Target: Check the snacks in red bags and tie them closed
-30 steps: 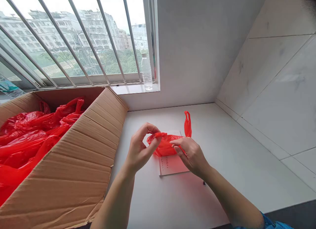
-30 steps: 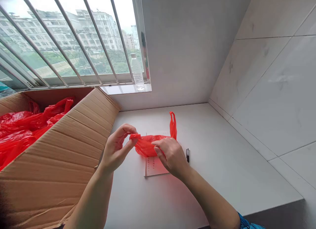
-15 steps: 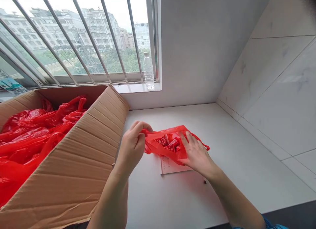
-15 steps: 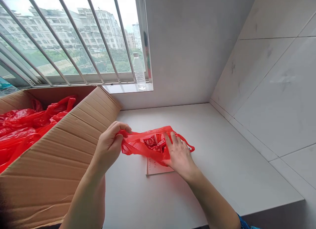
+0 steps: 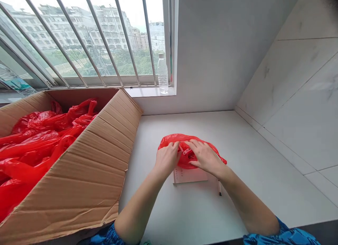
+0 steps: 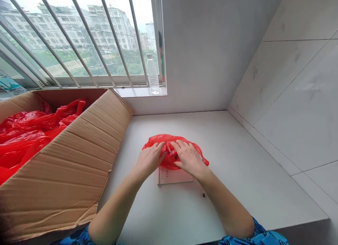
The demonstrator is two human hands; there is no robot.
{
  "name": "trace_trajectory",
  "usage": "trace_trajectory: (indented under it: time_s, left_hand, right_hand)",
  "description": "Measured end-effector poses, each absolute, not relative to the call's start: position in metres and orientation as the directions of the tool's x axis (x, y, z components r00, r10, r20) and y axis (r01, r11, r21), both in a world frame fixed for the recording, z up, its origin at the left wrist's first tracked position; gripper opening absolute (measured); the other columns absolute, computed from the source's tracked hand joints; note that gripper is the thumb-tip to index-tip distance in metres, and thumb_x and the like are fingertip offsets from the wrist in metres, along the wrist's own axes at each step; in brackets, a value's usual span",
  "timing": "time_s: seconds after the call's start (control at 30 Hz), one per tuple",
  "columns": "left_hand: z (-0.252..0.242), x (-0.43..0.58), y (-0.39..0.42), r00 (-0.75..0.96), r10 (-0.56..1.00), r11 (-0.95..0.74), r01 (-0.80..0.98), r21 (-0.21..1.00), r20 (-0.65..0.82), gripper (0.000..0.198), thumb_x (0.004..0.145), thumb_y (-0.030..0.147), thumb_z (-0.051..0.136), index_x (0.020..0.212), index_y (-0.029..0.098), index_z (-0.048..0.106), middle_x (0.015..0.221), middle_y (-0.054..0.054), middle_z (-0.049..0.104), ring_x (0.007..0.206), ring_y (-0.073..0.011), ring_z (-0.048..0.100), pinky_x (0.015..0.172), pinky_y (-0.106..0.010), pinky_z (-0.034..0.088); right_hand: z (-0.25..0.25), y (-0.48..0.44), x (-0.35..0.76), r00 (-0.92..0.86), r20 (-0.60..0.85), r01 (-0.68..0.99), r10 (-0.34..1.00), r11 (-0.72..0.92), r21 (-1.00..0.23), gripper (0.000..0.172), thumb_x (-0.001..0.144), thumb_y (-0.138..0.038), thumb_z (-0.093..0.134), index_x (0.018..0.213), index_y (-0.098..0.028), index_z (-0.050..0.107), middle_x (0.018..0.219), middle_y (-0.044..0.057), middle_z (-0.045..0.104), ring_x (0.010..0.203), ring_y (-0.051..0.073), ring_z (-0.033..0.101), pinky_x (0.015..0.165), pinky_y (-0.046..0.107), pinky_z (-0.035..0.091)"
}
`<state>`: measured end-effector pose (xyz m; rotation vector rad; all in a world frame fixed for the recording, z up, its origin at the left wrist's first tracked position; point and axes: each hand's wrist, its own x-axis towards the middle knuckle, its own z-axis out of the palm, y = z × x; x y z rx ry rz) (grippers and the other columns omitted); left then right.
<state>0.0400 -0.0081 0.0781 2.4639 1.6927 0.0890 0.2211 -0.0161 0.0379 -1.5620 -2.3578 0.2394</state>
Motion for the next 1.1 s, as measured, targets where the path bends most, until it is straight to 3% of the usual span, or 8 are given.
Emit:
trace_trajectory:
  time_s: [0.13,0.27,0.37,0.47,0.57,0.7,0.87,1.1]
  left_hand:
    - [0.052,0.025,0.015,0.237,0.957,-0.227,0.971,0.072,-0.166,0.073,0.078,0.044,0.073,0.143,0.024,0.045,0.122,-0.014,0.065,0.099,-0.0296,0.069,0.072,-0.032,0.049]
    - [0.051,0.012,0.019,0.223,0.925,-0.215,0.975,0.060,-0.307,0.071,0.068,0.046,0.082,0.131,0.023,0.057,0.114,-0.014,0.070,0.103,-0.0323,0.067,0.071,-0.032,0.049]
    - [0.058,0.011,0.018,0.232,0.933,-0.219,0.973,0.078,-0.275,0.054,0.081,0.056,0.068,0.122,0.022,0.062,0.106,-0.012,0.073,0.097,-0.0309,0.069,0.067,-0.032,0.046]
    - [0.061,0.022,0.018,0.201,0.973,-0.189,0.976,0.111,-0.115,0.048,0.098,0.058,0.038,0.122,0.024,0.063,0.100,-0.009,0.075,0.090,-0.0275,0.070,0.068,-0.032,0.043]
    - [0.056,0.034,0.020,0.225,0.974,-0.227,0.970,0.093,0.022,0.041,0.101,0.049,0.036,0.110,0.025,0.068,0.087,-0.007,0.075,0.084,-0.0250,0.070,0.077,-0.035,0.041]
    - [0.043,0.034,0.023,0.312,0.949,-0.311,0.950,0.026,-0.047,0.033,0.092,0.050,0.056,0.104,0.022,0.067,0.079,-0.007,0.074,0.080,-0.0262,0.069,0.083,-0.037,0.039]
    - [0.044,0.022,0.023,0.311,0.929,-0.309,0.950,0.041,-0.199,0.043,0.084,0.058,0.065,0.101,0.019,0.062,0.085,-0.007,0.073,0.081,-0.0271,0.068,0.077,-0.036,0.040]
    - [0.044,0.025,0.026,0.293,0.942,-0.287,0.956,0.062,-0.164,0.040,0.087,0.051,0.065,0.114,0.023,0.057,0.106,-0.007,0.068,0.094,-0.0247,0.066,0.063,-0.029,0.038]
  right_hand:
    - [0.025,-0.010,0.232,-0.280,-0.148,0.910,0.949,0.213,-0.356,0.096,0.065,-0.017,0.081,0.150,-0.023,0.036,0.147,0.015,0.046,0.113,0.030,0.061,0.071,0.033,0.052]
    - [0.012,-0.007,0.246,-0.282,-0.199,0.882,0.939,0.171,-0.439,0.102,0.064,-0.024,0.081,0.153,-0.022,0.032,0.150,0.014,0.044,0.120,0.031,0.056,0.080,0.034,0.053]
    - [0.012,-0.007,0.251,-0.333,-0.122,0.824,0.935,0.226,-0.519,0.086,0.074,-0.031,0.076,0.151,-0.025,0.039,0.145,0.012,0.051,0.121,0.029,0.057,0.086,0.037,0.053]
    - [0.017,-0.006,0.247,-0.340,0.121,0.762,0.933,0.348,-0.546,0.047,0.089,-0.034,0.064,0.135,-0.027,0.057,0.133,0.007,0.061,0.118,0.027,0.059,0.092,0.039,0.052]
    - [0.017,-0.002,0.239,-0.306,0.315,0.725,0.898,0.434,-0.534,0.022,0.098,-0.027,0.051,0.113,-0.026,0.067,0.112,0.005,0.072,0.109,0.023,0.064,0.092,0.038,0.051]
    - [0.005,0.001,0.241,-0.315,0.237,0.776,0.919,0.393,-0.492,0.025,0.093,-0.017,0.054,0.115,-0.024,0.063,0.106,0.006,0.072,0.099,0.023,0.067,0.080,0.036,0.054]
    - [-0.002,-0.002,0.259,-0.274,-0.018,0.825,0.961,0.226,-0.519,0.022,0.088,-0.030,0.062,0.109,-0.023,0.059,0.089,0.003,0.069,0.075,0.022,0.066,0.059,0.032,0.050]
    - [0.003,-0.002,0.246,-0.341,0.218,0.738,0.914,0.404,-0.541,0.025,0.091,-0.024,0.058,0.115,-0.026,0.064,0.114,0.006,0.068,0.098,0.022,0.067,0.075,0.034,0.054]
